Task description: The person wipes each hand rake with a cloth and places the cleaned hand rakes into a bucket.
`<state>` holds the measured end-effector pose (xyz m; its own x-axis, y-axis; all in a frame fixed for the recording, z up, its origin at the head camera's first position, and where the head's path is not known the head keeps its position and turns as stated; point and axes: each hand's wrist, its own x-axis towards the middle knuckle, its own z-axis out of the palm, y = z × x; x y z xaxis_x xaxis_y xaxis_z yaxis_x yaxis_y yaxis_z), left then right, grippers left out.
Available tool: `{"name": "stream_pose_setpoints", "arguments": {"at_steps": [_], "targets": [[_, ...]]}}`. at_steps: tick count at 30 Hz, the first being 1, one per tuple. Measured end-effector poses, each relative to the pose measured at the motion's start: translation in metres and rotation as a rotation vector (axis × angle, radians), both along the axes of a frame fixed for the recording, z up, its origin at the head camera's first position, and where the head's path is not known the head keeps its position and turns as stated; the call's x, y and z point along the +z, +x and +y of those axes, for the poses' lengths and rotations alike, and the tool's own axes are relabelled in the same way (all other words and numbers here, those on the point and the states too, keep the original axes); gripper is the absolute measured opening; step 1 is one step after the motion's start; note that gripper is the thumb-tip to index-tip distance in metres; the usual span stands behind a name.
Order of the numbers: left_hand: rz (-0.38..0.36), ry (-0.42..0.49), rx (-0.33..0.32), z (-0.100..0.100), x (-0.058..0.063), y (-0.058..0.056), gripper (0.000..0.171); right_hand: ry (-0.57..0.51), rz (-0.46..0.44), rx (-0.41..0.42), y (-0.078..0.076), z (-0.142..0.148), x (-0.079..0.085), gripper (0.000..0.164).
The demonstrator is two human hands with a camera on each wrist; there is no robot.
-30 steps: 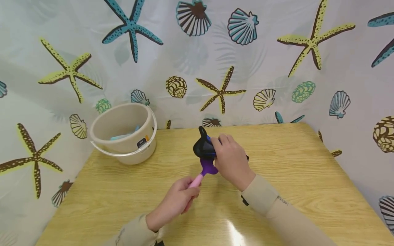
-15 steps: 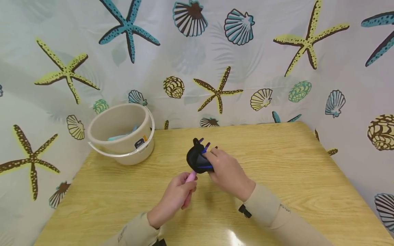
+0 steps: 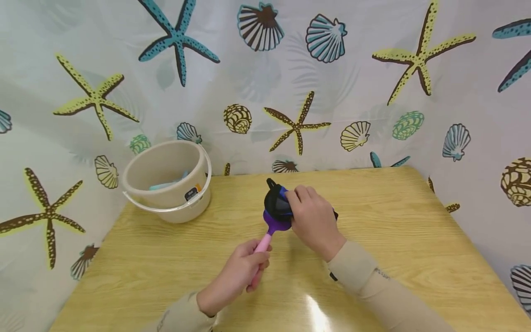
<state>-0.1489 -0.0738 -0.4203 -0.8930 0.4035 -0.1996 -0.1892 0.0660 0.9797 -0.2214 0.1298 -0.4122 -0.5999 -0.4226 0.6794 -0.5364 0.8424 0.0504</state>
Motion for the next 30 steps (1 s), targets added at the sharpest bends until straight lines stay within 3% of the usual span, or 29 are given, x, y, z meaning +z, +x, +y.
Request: {"name": "stream_pose_setpoints", "arguments": {"at_steps": [3, 5, 11, 16, 20, 23, 27, 30], "targets": [[-0.014, 0.008, -0.002, 0.000, 0.000, 0.002, 0.013, -0.019, 0.068, -0.007, 0.001, -0.003, 0.005, 0.038], [-0.007, -0.001, -0.013, 0.000, 0.000, 0.003, 0.013, -0.051, 0.046, 0.010, 0.003, -0.006, 0.009, 0.039], [0.046, -0.048, -0.029, 0.001, 0.002, 0.007, 0.010, -0.096, -0.237, 0.141, 0.009, -0.017, 0.020, 0.035], [0.060, -0.108, -0.067, 0.001, 0.001, 0.010, 0.009, -0.021, -0.317, 0.076, 0.002, -0.015, 0.017, 0.031], [0.000, -0.095, -0.087, 0.001, -0.003, 0.010, 0.012, 0.095, -0.270, -0.001, -0.005, -0.013, 0.009, 0.032], [-0.037, -0.049, -0.079, 0.001, -0.004, 0.007, 0.014, 0.140, -0.176, -0.031, -0.006, -0.012, 0.008, 0.035], [-0.042, -0.006, -0.055, 0.002, 0.003, 0.006, 0.015, 0.128, -0.027, -0.035, -0.003, -0.012, 0.017, 0.039], [-0.031, 0.012, -0.034, 0.003, 0.006, 0.006, 0.016, 0.066, 0.035, -0.024, -0.001, -0.008, 0.024, 0.039]]}}
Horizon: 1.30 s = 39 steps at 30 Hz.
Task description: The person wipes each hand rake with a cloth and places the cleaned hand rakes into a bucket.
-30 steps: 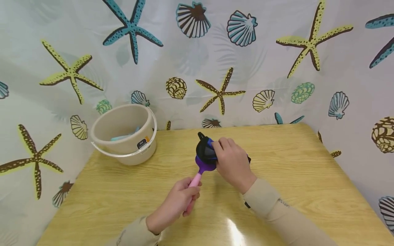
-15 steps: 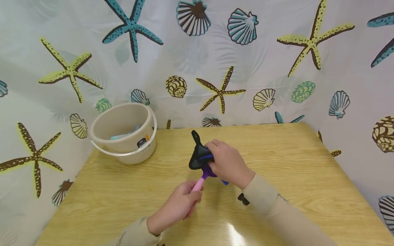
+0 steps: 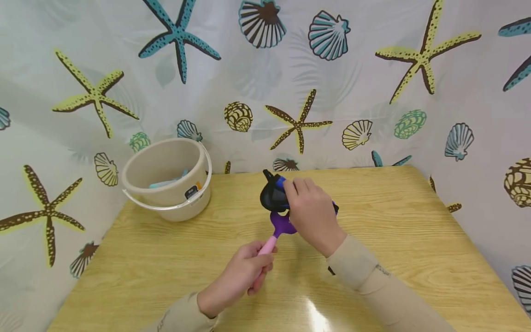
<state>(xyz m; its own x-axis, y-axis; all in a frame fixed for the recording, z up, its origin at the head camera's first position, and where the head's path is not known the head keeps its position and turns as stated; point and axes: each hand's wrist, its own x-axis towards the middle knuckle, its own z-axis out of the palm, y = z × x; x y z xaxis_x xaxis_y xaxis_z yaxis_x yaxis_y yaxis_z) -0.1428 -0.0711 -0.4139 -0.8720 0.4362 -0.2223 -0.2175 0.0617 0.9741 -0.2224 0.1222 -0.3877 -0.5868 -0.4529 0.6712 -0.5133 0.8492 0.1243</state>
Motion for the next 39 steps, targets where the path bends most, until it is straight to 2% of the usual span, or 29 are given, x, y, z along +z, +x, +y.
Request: {"name": "stream_pose_setpoints", "arguments": {"at_steps": [2, 4, 6, 8, 10, 11, 15, 20, 23, 28, 31, 34, 37, 39], "targets": [[0.005, 0.004, 0.011, 0.000, 0.000, 0.000, 0.015, -0.072, -0.005, 0.008, 0.002, 0.005, 0.005, 0.039], [0.010, 0.002, 0.015, -0.001, 0.000, 0.000, 0.015, -0.167, -0.063, 0.044, 0.006, 0.009, 0.008, 0.036], [0.017, -0.004, 0.018, -0.004, -0.001, -0.002, 0.015, -0.245, -0.184, 0.118, 0.012, 0.010, 0.009, 0.033], [0.034, -0.001, 0.017, -0.005, -0.001, -0.003, 0.016, -0.280, -0.317, 0.196, 0.018, 0.009, 0.007, 0.030], [0.052, 0.005, 0.011, -0.007, -0.001, -0.004, 0.016, -0.275, -0.413, 0.241, 0.022, 0.007, 0.004, 0.029], [0.056, 0.009, 0.006, -0.007, 0.000, -0.004, 0.016, -0.258, -0.433, 0.240, 0.024, 0.006, 0.002, 0.030], [0.039, 0.029, -0.004, -0.008, 0.001, -0.003, 0.017, -0.169, -0.361, 0.185, 0.024, 0.005, -0.004, 0.034], [-0.043, 0.108, -0.017, -0.012, 0.001, 0.001, 0.018, -0.012, -0.224, 0.124, 0.022, 0.012, -0.012, 0.045], [-0.076, 0.152, -0.033, -0.014, 0.001, 0.002, 0.018, 0.026, -0.169, 0.100, 0.019, 0.017, -0.015, 0.048], [-0.073, 0.177, -0.036, -0.014, 0.001, 0.002, 0.018, 0.032, -0.088, 0.107, 0.014, 0.019, -0.016, 0.046], [-0.079, 0.179, -0.026, -0.013, 0.002, 0.000, 0.018, -0.004, 0.000, 0.088, 0.011, 0.019, -0.010, 0.048], [-0.079, 0.168, -0.022, -0.013, 0.003, 0.000, 0.017, -0.111, 0.048, 0.046, 0.010, 0.020, -0.003, 0.049], [-0.059, 0.133, -0.020, -0.014, 0.004, 0.000, 0.016, -0.257, 0.005, 0.027, 0.012, 0.018, 0.004, 0.050], [-0.037, 0.108, -0.015, -0.014, 0.003, 0.000, 0.015, -0.339, -0.075, 0.055, 0.015, 0.015, 0.005, 0.050]]}}
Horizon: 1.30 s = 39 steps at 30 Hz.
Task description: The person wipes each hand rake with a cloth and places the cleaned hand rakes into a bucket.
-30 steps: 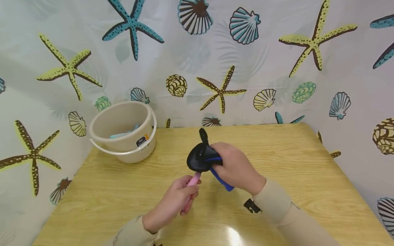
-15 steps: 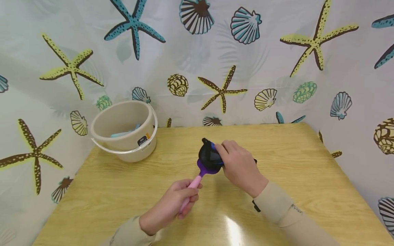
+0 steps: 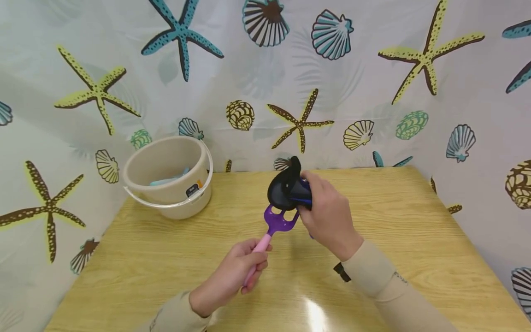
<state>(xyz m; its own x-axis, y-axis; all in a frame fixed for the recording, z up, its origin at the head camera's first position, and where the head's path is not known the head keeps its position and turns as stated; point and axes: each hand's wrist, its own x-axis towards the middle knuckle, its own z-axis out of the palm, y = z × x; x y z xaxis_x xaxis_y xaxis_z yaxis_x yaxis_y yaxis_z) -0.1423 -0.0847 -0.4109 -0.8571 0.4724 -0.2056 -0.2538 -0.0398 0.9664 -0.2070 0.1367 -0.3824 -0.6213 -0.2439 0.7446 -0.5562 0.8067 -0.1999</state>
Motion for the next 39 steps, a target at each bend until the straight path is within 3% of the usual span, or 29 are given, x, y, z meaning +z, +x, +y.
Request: {"name": "stream_pose_setpoints", "arguments": {"at_steps": [3, 8, 12, 16, 21, 26, 31, 39], "targets": [[0.027, -0.033, 0.005, 0.002, 0.000, -0.001, 0.015, -0.029, -0.167, 0.108, 0.005, -0.006, 0.000, 0.048], [0.040, -0.065, 0.016, 0.003, -0.001, -0.003, 0.015, 0.024, -0.399, 0.245, 0.007, -0.012, -0.003, 0.034], [0.028, -0.064, 0.016, 0.002, -0.003, -0.005, 0.013, 0.068, -0.473, 0.279, 0.008, -0.012, -0.002, 0.025], [0.050, -0.060, 0.012, 0.002, -0.006, -0.005, 0.010, 0.099, -0.556, 0.299, 0.011, -0.009, -0.001, 0.026], [0.117, -0.105, 0.013, 0.003, -0.009, -0.006, 0.009, 0.021, -0.640, 0.348, 0.015, -0.012, -0.002, 0.032], [0.147, -0.153, -0.028, 0.005, -0.013, -0.006, 0.012, 0.010, -0.594, 0.320, 0.016, -0.023, -0.010, 0.037], [0.111, -0.167, -0.005, 0.004, -0.014, -0.004, 0.009, 0.113, -0.458, 0.222, 0.014, -0.028, -0.019, 0.041], [0.125, -0.203, 0.010, 0.001, -0.011, -0.002, 0.016, 0.121, -0.258, 0.126, 0.004, -0.022, -0.019, 0.035]]}}
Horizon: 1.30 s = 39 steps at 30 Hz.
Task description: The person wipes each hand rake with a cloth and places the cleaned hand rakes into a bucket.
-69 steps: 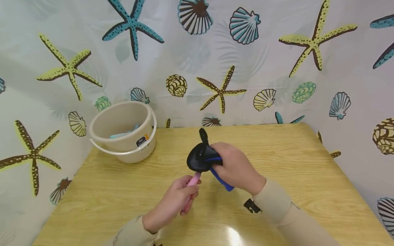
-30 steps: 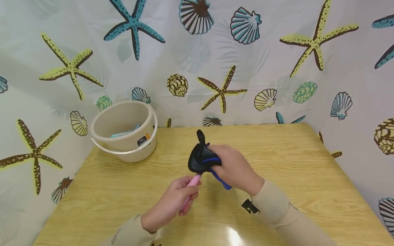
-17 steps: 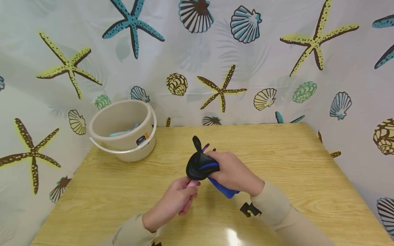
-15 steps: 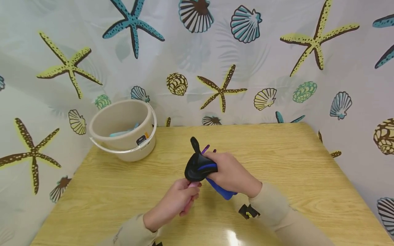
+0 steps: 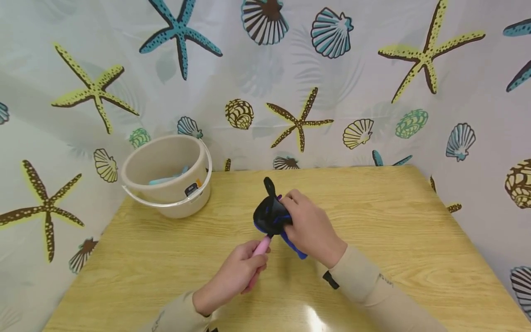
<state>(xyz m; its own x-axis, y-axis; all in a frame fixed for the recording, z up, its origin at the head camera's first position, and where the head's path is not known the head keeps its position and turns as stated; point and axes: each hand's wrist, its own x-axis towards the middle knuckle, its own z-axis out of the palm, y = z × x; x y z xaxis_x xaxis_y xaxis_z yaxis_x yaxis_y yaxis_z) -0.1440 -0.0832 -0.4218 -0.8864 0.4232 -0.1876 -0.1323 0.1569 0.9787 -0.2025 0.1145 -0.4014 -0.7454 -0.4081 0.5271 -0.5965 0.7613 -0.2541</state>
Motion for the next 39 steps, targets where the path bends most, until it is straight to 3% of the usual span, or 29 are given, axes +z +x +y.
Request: {"name": "stream_pose_setpoints", "arguments": {"at_steps": [7, 9, 12, 19, 24, 30, 35, 39], "targets": [[-0.016, 0.037, 0.006, -0.003, 0.005, -0.003, 0.017, -0.088, 0.139, -0.189, -0.006, 0.007, 0.001, 0.079], [-0.032, 0.042, 0.002, -0.003, 0.006, -0.003, 0.017, -0.141, 0.154, -0.223, -0.006, 0.009, -0.002, 0.077], [-0.041, 0.045, 0.002, -0.003, 0.008, -0.003, 0.018, -0.182, 0.220, -0.234, -0.007, 0.011, -0.006, 0.061], [-0.040, 0.060, 0.006, -0.003, 0.013, -0.002, 0.019, -0.153, 0.520, -0.134, -0.010, 0.013, -0.008, 0.054], [-0.041, 0.082, -0.002, -0.003, 0.016, -0.001, 0.019, -0.124, 0.595, -0.022, -0.006, 0.014, -0.009, 0.037], [-0.057, 0.100, -0.006, -0.003, 0.016, -0.001, 0.021, -0.120, 0.708, 0.019, -0.003, 0.012, -0.007, 0.030], [-0.092, 0.134, -0.009, -0.003, 0.016, 0.000, 0.021, -0.081, 0.769, 0.123, -0.003, 0.009, -0.001, 0.017], [-0.106, 0.164, -0.017, -0.004, 0.017, 0.000, 0.021, 0.026, 0.666, 0.185, 0.001, 0.011, 0.004, 0.022]]}}
